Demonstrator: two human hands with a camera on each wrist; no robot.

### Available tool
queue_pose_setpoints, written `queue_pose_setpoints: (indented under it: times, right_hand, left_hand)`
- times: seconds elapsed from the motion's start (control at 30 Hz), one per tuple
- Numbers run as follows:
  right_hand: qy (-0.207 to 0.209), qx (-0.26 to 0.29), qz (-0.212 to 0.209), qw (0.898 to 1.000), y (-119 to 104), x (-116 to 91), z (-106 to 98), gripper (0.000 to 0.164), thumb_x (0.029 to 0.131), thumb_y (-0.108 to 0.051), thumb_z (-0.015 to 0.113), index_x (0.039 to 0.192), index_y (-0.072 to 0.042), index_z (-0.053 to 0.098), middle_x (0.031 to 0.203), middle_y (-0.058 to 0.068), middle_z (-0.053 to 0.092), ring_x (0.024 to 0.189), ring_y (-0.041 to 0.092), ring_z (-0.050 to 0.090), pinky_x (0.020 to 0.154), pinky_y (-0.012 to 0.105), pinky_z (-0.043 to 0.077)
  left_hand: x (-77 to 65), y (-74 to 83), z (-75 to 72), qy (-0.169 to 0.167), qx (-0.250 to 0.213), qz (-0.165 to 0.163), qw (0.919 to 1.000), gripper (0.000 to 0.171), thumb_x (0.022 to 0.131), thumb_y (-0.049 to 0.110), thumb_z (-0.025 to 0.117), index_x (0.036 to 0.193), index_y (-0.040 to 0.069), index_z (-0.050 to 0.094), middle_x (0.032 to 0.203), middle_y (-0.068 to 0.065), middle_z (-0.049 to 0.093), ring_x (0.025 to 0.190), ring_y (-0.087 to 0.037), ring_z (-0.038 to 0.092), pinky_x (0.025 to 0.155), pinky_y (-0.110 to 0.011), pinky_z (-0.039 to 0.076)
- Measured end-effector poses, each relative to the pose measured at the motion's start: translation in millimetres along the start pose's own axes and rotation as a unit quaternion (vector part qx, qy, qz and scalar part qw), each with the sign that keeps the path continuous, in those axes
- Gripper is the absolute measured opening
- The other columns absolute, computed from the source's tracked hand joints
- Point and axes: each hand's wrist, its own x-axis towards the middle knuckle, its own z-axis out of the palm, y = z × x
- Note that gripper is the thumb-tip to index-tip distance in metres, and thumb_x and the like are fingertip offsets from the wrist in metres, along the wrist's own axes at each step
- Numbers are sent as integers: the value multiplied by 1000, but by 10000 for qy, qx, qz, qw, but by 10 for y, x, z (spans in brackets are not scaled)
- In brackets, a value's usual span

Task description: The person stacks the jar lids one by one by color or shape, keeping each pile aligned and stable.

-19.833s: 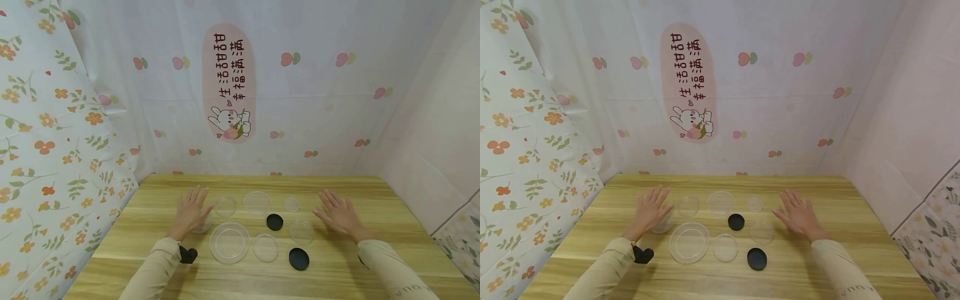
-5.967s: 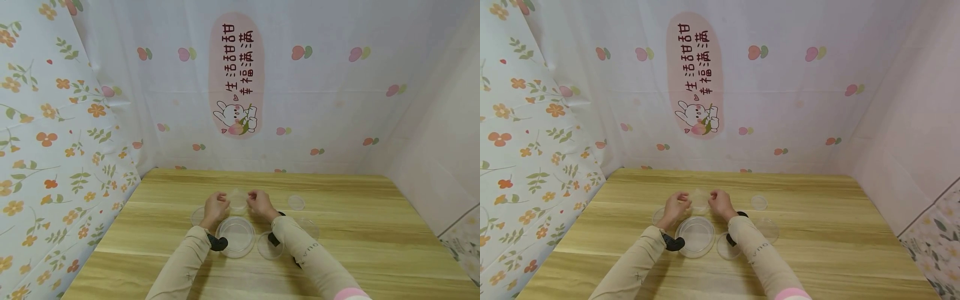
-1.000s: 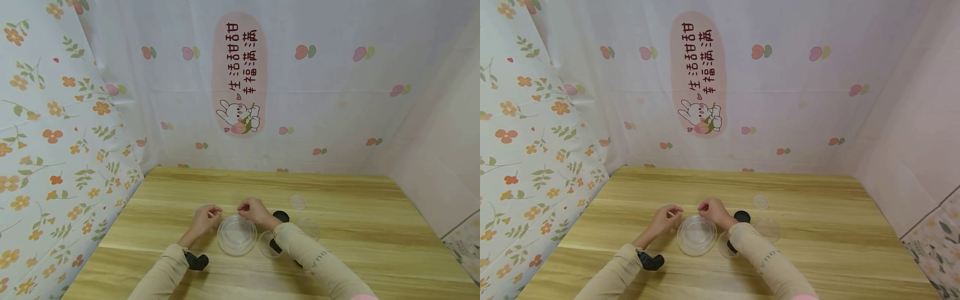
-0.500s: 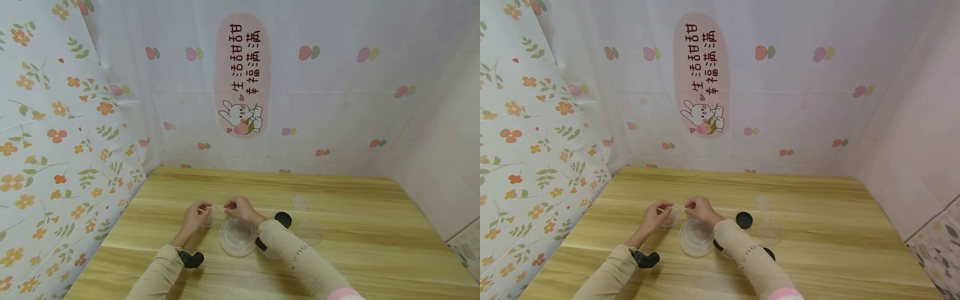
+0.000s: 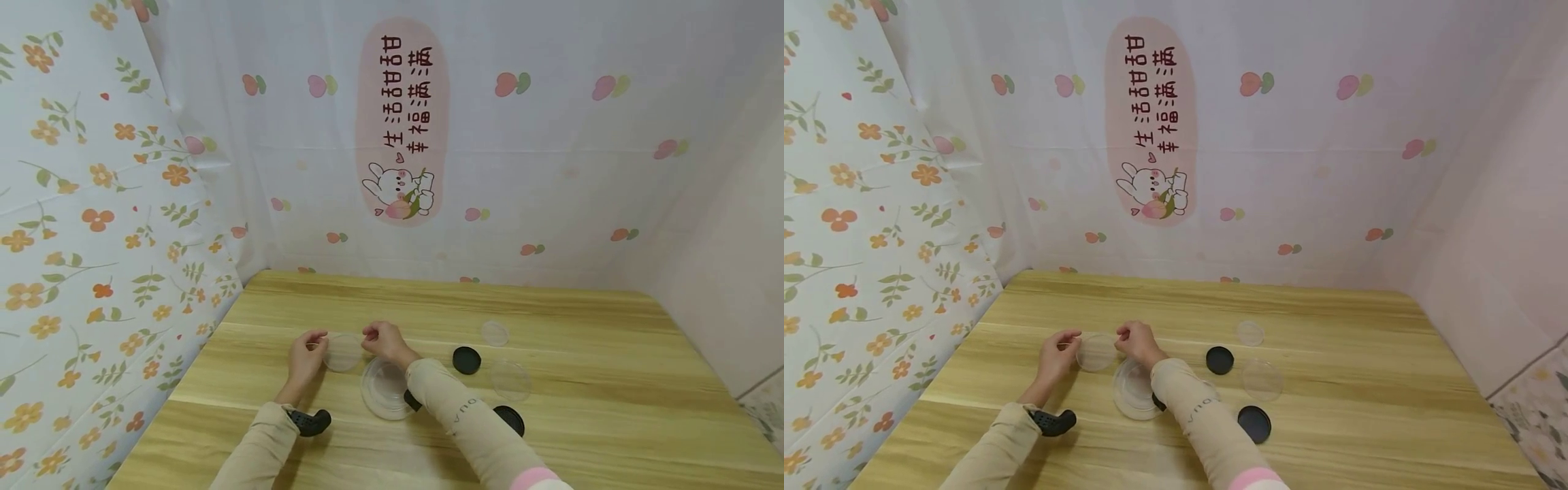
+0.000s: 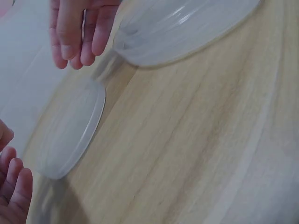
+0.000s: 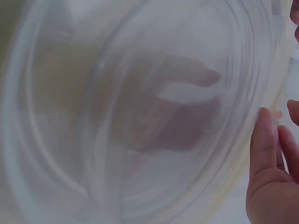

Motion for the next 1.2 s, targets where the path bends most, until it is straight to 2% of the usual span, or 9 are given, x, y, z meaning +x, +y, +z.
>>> queue_pose_setpoints:
  times: [0.07,0.13,0.37,0.5,0.67,0.73,0.87,1.03,1.2]
  right_hand:
    - [-24,0,206,9998,364,116,205,27,70,-39,70,92,-25,62,76,-14,59,69,2,56,57,19,46]
    - [-42,-172,453,9988,422,139,277,29,69,-37,71,93,-24,62,76,-14,59,70,2,56,59,19,47]
    - [-16,-672,501,9965,-903,-304,-299,20,77,-17,63,93,-4,65,77,1,62,70,13,57,59,22,46]
    - [-138,-598,439,9972,-954,-318,-338,17,78,-20,63,88,-7,66,73,-1,61,66,11,56,55,21,45]
    - [-451,-488,855,9941,-1053,-310,-407,17,76,-18,65,90,-9,66,77,-1,62,70,11,57,60,22,47]
    - [-497,-471,985,9928,-1042,-297,-427,19,75,-14,65,93,-7,66,79,0,62,73,12,58,62,24,48]
    - [-326,-427,443,9976,-902,-297,-460,17,75,-13,60,88,-4,66,73,-1,60,66,9,55,55,20,45]
    - [-457,-118,945,9944,-770,-274,-536,19,78,-16,62,94,-7,67,81,2,63,74,13,59,62,25,49]
    - [-301,-17,925,9953,-782,-328,-679,16,79,-16,63,91,-7,68,79,2,63,72,13,58,60,25,48]
  left_hand:
    - [14,-21,-7,76,-18,-166,9998,19,78,1,57,94,-8,63,79,-13,60,65,-10,50,57,-17,40]
    - [20,-37,-16,93,-4,-291,9995,19,78,1,57,94,-9,62,79,-13,60,64,-8,49,56,-15,40]
    - [5,-130,-20,-148,23,-584,9982,21,77,0,57,94,-11,61,77,-11,59,62,-6,49,52,-16,40]
    - [-5,-130,-8,-245,-158,-784,9965,22,76,-1,56,95,-13,60,77,-11,58,61,-6,49,50,-16,42]
    - [-11,-92,16,-212,-418,-881,9950,24,72,-8,54,95,-16,59,76,-12,59,56,-5,50,49,-16,44]
    - [-11,-81,38,-194,-507,-904,9944,24,71,-9,53,94,-16,59,74,-11,59,54,-5,50,48,-16,45]
    - [-8,-69,97,-212,-666,-938,9931,25,70,-11,52,93,-18,59,72,-10,58,51,-5,50,47,-16,44]
    - [-5,-43,182,-247,-739,-1008,9919,26,70,-12,51,94,-17,59,72,-9,57,50,-5,50,47,-16,44]
    - [-7,0,283,-252,-675,-914,9932,25,71,-12,51,94,-15,60,74,-11,58,53,-6,50,48,-17,44]
